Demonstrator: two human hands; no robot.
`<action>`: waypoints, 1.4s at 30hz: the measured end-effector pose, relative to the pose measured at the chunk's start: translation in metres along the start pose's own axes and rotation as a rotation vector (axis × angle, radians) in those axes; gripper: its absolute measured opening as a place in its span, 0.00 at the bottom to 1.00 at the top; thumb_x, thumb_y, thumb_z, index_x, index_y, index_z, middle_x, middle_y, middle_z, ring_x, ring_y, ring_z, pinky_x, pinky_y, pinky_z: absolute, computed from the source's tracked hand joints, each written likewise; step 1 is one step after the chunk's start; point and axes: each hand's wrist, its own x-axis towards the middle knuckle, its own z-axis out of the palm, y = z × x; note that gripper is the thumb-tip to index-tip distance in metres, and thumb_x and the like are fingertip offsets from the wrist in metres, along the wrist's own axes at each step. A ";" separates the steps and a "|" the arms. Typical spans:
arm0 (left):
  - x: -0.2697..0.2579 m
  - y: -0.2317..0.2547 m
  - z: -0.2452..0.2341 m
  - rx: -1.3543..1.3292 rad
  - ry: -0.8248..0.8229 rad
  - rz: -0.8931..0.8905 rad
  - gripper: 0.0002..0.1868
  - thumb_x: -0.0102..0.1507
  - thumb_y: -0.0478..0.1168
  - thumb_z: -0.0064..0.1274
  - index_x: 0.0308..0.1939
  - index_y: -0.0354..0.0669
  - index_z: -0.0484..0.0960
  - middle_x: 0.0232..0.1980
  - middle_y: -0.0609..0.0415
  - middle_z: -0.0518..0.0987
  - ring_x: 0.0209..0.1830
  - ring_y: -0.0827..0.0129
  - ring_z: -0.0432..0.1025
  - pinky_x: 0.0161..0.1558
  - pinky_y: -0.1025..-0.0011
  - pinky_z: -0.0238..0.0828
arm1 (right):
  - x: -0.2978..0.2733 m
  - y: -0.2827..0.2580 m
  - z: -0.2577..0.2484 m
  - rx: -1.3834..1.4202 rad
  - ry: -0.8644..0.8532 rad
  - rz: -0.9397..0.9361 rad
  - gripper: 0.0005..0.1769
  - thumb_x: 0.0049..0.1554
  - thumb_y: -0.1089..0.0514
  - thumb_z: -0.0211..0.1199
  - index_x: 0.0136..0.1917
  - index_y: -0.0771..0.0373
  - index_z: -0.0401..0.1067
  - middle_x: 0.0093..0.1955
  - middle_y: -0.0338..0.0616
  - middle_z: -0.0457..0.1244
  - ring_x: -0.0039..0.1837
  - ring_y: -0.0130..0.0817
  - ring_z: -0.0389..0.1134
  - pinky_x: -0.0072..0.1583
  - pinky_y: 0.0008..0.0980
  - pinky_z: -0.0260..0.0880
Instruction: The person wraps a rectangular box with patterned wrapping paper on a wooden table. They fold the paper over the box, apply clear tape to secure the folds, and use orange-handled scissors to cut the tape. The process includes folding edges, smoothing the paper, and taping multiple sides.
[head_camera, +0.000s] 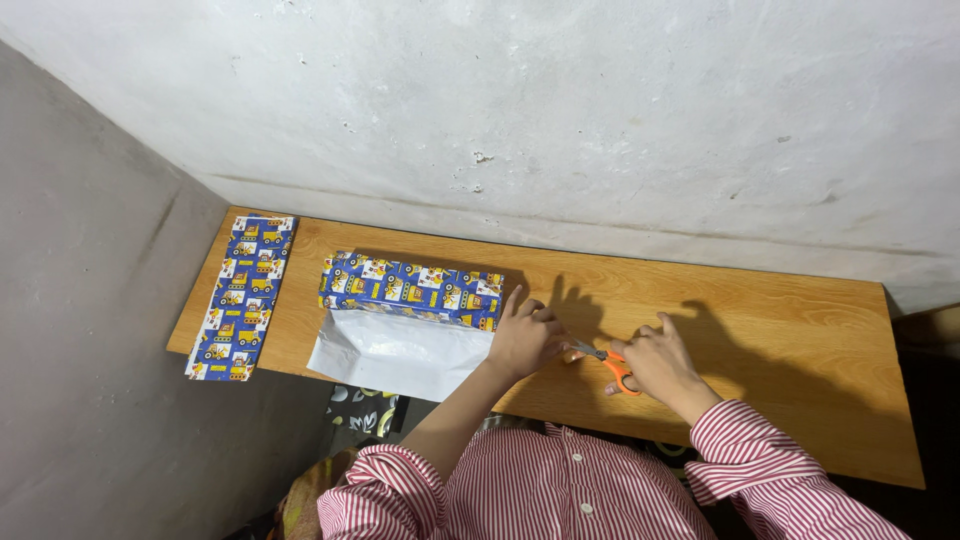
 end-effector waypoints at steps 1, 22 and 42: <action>-0.001 -0.001 0.006 0.009 -0.011 -0.009 0.13 0.58 0.53 0.61 0.42 0.54 0.88 0.46 0.59 0.81 0.59 0.61 0.70 0.76 0.43 0.42 | 0.000 0.002 0.001 0.009 0.017 -0.002 0.46 0.39 0.19 0.67 0.62 0.46 0.73 0.36 0.39 0.69 0.59 0.37 0.70 0.77 0.55 0.45; 0.002 -0.001 0.065 0.064 -0.269 -0.116 0.13 0.59 0.37 0.55 0.46 0.58 0.86 0.51 0.57 0.80 0.64 0.62 0.69 0.78 0.44 0.36 | 0.016 -0.001 0.024 0.480 0.174 0.215 0.22 0.53 0.47 0.71 0.58 0.53 0.73 0.34 0.41 0.70 0.42 0.40 0.73 0.65 0.48 0.65; 0.002 0.025 0.076 -0.181 -0.211 -0.237 0.14 0.61 0.44 0.56 0.49 0.46 0.83 0.52 0.45 0.82 0.62 0.55 0.71 0.75 0.42 0.42 | 0.032 -0.025 0.036 0.630 0.509 0.019 0.23 0.42 0.64 0.71 0.52 0.55 0.74 0.42 0.41 0.71 0.46 0.40 0.71 0.61 0.45 0.59</action>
